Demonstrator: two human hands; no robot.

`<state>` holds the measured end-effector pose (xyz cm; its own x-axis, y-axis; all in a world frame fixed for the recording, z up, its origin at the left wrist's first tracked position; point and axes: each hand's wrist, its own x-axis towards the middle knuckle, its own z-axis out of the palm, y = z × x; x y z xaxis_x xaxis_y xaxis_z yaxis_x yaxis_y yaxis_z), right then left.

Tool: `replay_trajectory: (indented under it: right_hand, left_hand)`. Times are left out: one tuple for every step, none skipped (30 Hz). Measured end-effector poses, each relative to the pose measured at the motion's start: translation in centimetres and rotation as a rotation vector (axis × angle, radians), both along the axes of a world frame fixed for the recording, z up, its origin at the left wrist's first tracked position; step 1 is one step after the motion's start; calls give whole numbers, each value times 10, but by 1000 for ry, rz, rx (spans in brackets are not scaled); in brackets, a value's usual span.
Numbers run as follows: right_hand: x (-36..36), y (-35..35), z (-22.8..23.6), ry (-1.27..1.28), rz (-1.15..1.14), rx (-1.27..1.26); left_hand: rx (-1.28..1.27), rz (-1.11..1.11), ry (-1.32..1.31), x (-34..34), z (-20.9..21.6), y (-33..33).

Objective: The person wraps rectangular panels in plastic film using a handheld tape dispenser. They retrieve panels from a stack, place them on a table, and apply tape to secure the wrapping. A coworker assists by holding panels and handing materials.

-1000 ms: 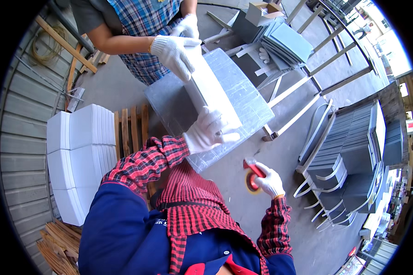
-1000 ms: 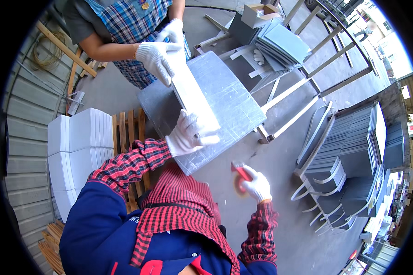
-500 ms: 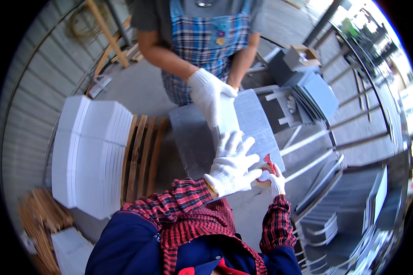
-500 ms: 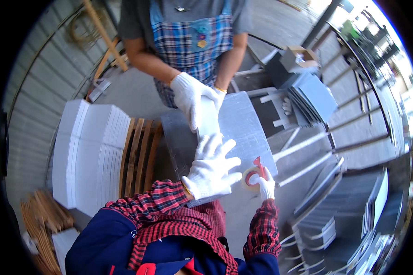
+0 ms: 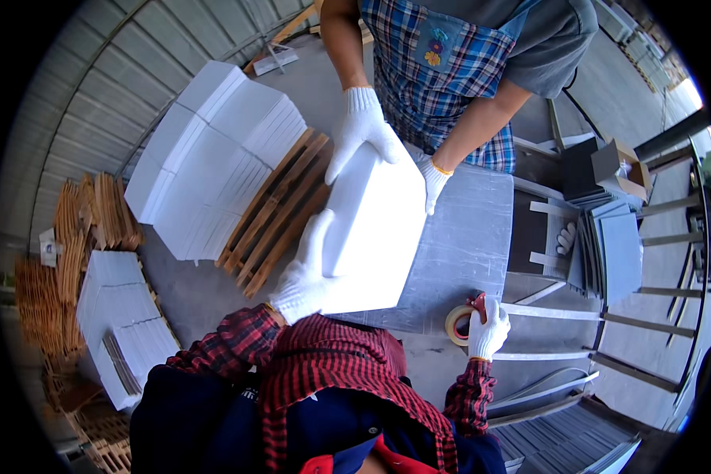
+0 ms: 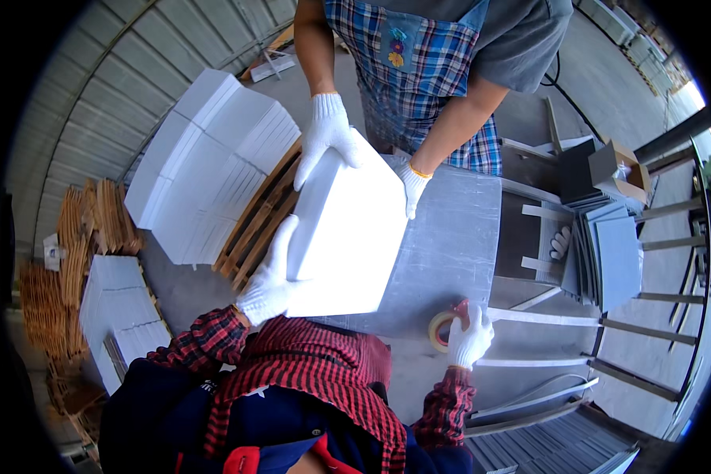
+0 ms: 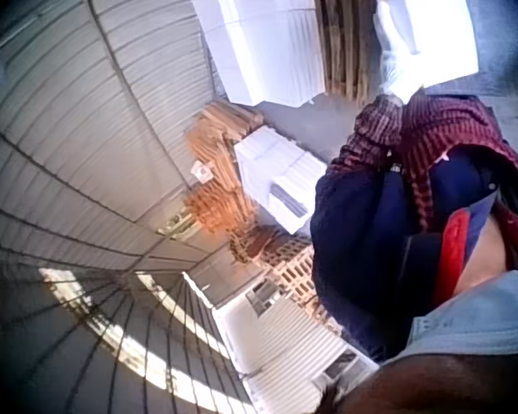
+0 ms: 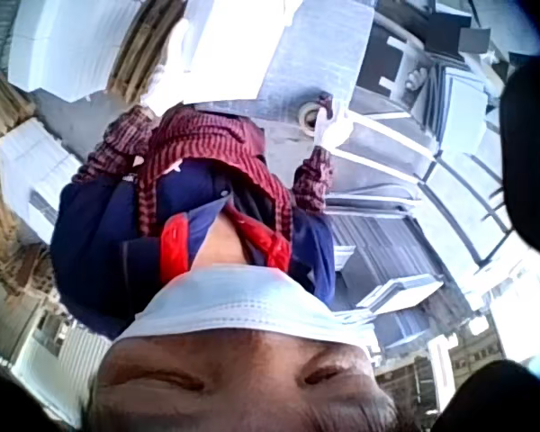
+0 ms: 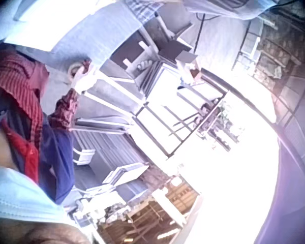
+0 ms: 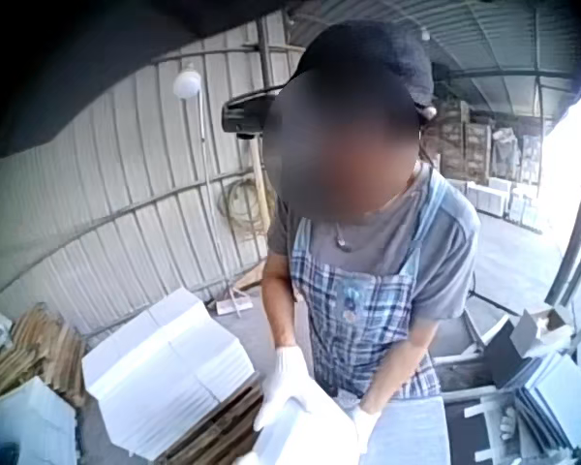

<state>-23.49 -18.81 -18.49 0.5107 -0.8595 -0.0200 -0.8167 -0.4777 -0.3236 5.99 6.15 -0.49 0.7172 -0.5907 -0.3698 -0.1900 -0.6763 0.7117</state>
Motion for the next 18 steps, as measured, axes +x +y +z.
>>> replay_trajectory:
  right_hand:
    - [16, 5, 8, -90, 15, 26]
    - [32, 11, 12, -180, 31, 55]
    - [46, 16, 2, -184, 93, 107]
    - [57, 24, -15, -245, 115, 215]
    - [73, 36, -33, -254, 119, 318]
    - [91, 47, -48, -261, 122, 417]
    - [109, 60, -58, -263, 123, 454]
    - [126, 74, -66, -251, 149, 500]
    - [143, 87, -73, -218, 80, 516]
    - [161, 97, -70, -197, 64, 553]
    - [174, 103, -62, -172, 44, 588]
    - [189, 110, -60, -150, 22, 623]
    - [195, 118, -76, -257, -72, 570]
    - [195, 122, -85, -301, -107, 519]
    - [196, 126, -93, -369, -138, 516]
    - [196, 129, -97, -429, -176, 503]
    - [197, 133, -97, -480, -221, 555]
    - [199, 134, -97, -531, -265, 609]
  left_hand:
    - [8, 63, 6, 5, -7, 6]
    - [16, 128, 13, 12, -15, 13]
    - [54, 178, 102, 24, -17, 16]
    - [40, 289, 177, 33, -30, 24]
    - [71, 323, 252, 43, -37, 34]
    - [95, 354, 326, 57, -44, 45]
    - [147, 394, 321, 69, -52, 49]
    - [191, 408, 309, 83, -82, 72]
    - [152, 368, 327, 95, -86, 75]
    - [112, 339, 351, 105, -95, 81]
    - [66, 355, 411, 112, -109, 88]
    - [20, 368, 468, 121, -123, 96]
    - [7, 381, 476, 128, -136, 102]
    - [-101, 383, 522, 133, -151, 107]
    - [-148, 364, 573, 138, -163, 112]
    - [-199, 336, 636, 145, -167, 110]
    - [-239, 291, 664, 152, -191, 116]
    - [-279, 249, 689, 159, -214, 121]
